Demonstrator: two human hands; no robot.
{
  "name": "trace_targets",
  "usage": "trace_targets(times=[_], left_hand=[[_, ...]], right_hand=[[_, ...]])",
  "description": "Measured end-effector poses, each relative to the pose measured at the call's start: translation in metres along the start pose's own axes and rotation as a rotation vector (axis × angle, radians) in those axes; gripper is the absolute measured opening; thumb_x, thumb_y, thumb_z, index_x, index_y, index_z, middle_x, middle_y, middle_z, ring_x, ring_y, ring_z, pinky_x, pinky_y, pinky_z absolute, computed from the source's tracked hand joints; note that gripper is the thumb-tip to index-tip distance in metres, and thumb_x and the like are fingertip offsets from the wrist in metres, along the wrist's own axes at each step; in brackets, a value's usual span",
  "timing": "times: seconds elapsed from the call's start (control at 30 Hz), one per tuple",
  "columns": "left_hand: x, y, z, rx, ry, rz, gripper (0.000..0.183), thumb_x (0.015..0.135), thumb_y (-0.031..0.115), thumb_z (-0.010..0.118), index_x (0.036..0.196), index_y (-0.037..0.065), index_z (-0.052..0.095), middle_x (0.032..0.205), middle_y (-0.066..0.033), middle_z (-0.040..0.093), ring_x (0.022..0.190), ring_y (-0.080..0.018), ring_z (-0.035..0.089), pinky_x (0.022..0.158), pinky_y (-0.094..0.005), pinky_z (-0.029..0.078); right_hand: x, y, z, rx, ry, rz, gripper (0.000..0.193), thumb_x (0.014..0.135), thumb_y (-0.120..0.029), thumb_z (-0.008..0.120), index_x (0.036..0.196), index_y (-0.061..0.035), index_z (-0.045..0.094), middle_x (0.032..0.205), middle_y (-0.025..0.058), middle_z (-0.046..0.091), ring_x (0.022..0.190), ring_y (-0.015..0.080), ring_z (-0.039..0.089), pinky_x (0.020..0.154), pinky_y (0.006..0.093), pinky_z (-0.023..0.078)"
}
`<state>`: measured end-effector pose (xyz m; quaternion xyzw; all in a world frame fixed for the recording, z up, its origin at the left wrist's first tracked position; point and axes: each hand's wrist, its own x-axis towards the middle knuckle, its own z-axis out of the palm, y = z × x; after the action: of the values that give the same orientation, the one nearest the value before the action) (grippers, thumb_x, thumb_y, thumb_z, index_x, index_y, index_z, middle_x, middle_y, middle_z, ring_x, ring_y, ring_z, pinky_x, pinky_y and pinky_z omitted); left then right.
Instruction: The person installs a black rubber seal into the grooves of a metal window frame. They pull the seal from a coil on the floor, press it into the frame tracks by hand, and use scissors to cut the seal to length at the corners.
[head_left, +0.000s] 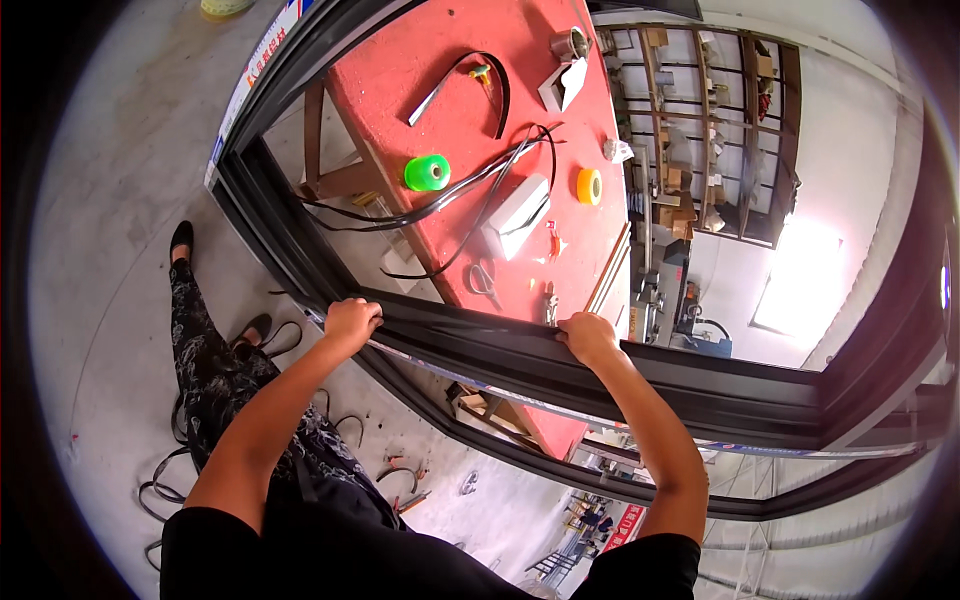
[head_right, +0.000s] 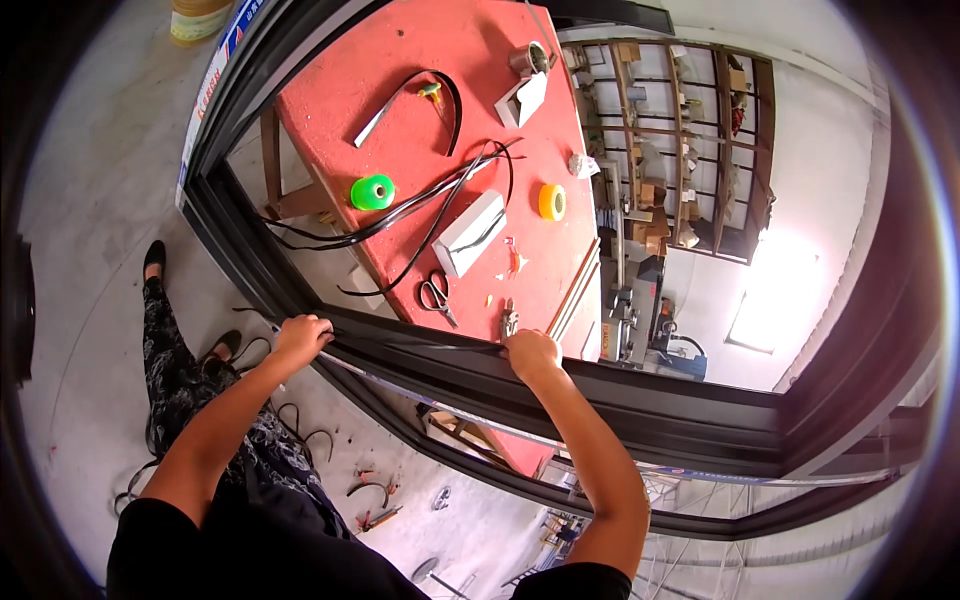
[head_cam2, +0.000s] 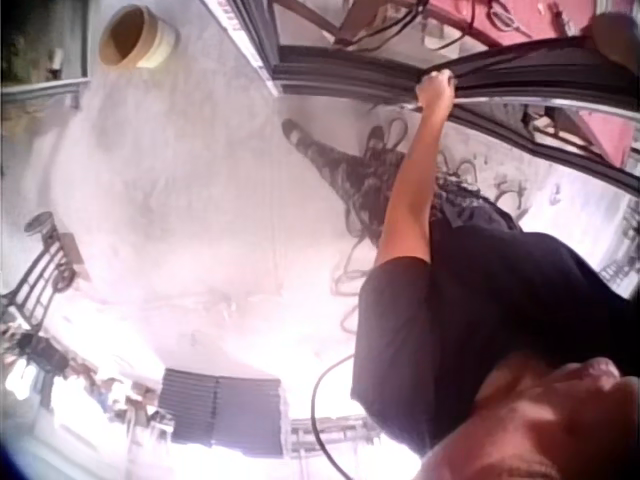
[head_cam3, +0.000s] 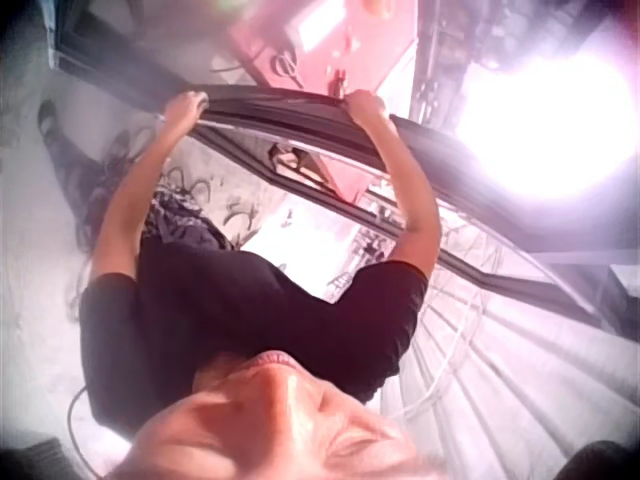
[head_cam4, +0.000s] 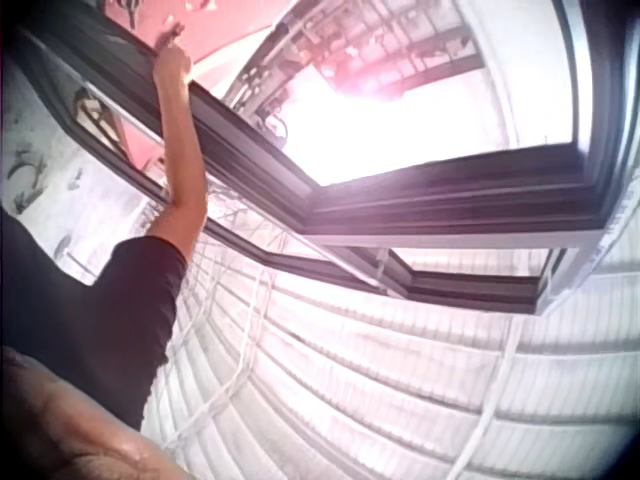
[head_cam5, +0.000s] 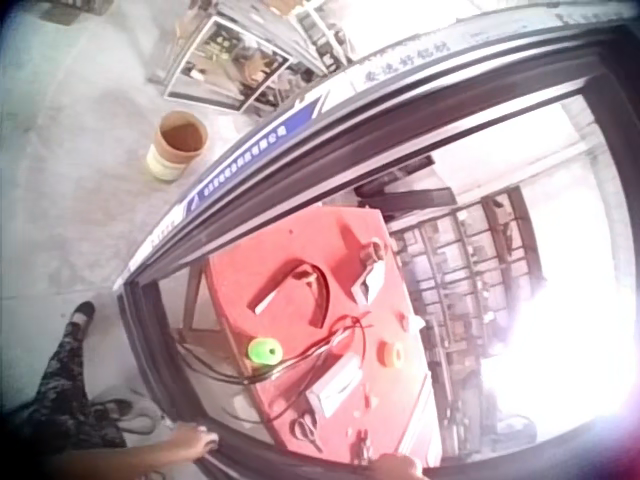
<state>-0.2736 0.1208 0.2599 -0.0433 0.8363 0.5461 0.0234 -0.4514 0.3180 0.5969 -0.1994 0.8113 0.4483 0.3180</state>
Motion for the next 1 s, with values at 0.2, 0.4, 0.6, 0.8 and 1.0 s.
trace_targets(times=[0.2, 0.4, 0.6, 0.8, 1.0], left_hand=[[0.008, 0.009, -0.002, 0.026, -0.021, -0.024, 0.014, 0.078, 0.025, 0.066, 0.079, 0.011, 0.065, 0.074, -0.0079, 0.061, 0.076, -0.0279, 0.061, 0.064, -0.042, 0.047], [0.01, 0.007, 0.008, 0.071, -0.055, -0.056, 0.014, 0.078, 0.028, 0.066, 0.08, 0.013, 0.066, 0.074, -0.0066, 0.062, 0.076, -0.0265, 0.062, 0.065, -0.0418, 0.047], [0.016, 0.017, 0.004, 0.045, -0.046, -0.093, 0.014, 0.079, 0.026, 0.065, 0.079, 0.012, 0.063, 0.076, -0.0073, 0.062, 0.076, -0.0281, 0.062, 0.064, -0.0424, 0.047], [0.013, 0.014, 0.003, -0.006, 0.021, -0.075, 0.014, 0.079, 0.025, 0.066, 0.078, 0.011, 0.062, 0.074, -0.0072, 0.061, 0.075, -0.0287, 0.061, 0.064, -0.0429, 0.046], [0.014, 0.018, 0.003, -0.049, 0.024, -0.041, 0.015, 0.078, 0.023, 0.066, 0.08, 0.009, 0.063, 0.075, -0.0088, 0.061, 0.077, -0.0294, 0.06, 0.066, -0.0433, 0.047]], right_hand=[[-0.008, 0.011, 0.002, -0.035, -0.057, 0.092, 0.024, 0.086, -0.035, 0.058, 0.089, -0.0148, 0.069, 0.082, 0.0088, 0.067, 0.085, 0.0289, 0.065, 0.074, 0.0412, 0.051], [-0.007, 0.009, 0.002, -0.15, -0.024, 0.083, 0.019, 0.084, -0.027, 0.059, 0.081, -0.0138, 0.073, 0.083, 0.0067, 0.07, 0.084, 0.0251, 0.068, 0.067, 0.0369, 0.053], [-0.005, 0.005, 0.002, -0.212, 0.029, 0.024, 0.015, 0.078, -0.014, 0.058, 0.076, -0.0132, 0.072, 0.077, 0.0066, 0.069, 0.076, 0.0243, 0.068, 0.064, 0.0358, 0.053], [0.004, -0.008, 0.001, -0.231, 0.043, -0.049, 0.019, 0.081, -0.026, 0.06, 0.076, -0.013, 0.072, 0.077, 0.0071, 0.069, 0.078, 0.0254, 0.067, 0.066, 0.0362, 0.053], [0.02, -0.019, 0.006, -0.234, 0.045, -0.048, 0.026, 0.083, -0.035, 0.061, 0.078, -0.0128, 0.072, 0.075, 0.0086, 0.068, 0.076, 0.0283, 0.066, 0.066, 0.0388, 0.052]])
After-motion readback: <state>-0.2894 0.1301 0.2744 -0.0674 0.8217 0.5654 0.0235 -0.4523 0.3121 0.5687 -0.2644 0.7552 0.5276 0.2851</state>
